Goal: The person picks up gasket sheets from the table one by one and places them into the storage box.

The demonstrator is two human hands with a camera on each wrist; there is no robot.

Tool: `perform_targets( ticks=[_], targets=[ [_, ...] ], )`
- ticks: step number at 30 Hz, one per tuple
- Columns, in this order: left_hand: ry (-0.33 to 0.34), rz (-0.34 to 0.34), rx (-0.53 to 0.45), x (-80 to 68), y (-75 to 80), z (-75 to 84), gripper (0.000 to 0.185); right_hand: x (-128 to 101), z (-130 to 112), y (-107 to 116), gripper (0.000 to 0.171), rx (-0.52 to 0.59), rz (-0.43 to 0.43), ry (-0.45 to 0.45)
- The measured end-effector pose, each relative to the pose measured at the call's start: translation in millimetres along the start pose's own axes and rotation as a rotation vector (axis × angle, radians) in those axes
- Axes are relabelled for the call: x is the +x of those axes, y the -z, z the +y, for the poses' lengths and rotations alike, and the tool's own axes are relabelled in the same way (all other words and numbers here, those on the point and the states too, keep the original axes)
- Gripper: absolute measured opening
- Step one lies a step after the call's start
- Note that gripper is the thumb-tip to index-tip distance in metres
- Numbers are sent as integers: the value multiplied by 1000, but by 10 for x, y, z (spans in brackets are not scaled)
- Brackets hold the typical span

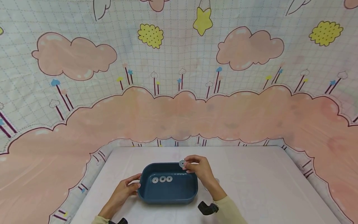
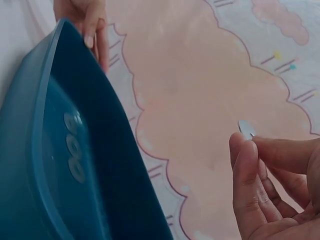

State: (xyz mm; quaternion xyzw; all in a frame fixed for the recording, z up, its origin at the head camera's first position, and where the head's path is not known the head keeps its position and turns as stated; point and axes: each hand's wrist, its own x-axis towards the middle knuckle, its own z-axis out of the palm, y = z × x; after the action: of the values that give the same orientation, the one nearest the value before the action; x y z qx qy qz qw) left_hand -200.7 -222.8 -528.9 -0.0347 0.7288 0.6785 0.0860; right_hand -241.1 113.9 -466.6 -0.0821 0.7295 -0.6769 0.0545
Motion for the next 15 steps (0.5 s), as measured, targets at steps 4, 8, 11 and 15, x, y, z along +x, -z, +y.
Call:
perform_targets(
  ticks=[4,8,11,15],
  targets=[
    [10,12,-1,5,-6,3,54,45,27,-97,30,41,-33,-8],
    [13,17,-3,2,-9,5,53,90,53,-199,30,95,-70,-39],
    [13,16,-4,-4,-11,9,53,119,77,-276,30,116,-98,-56],
    [8,16,-3,-7,-13,10,53,150,103,-374,28,128,-124,-63]
  ],
)
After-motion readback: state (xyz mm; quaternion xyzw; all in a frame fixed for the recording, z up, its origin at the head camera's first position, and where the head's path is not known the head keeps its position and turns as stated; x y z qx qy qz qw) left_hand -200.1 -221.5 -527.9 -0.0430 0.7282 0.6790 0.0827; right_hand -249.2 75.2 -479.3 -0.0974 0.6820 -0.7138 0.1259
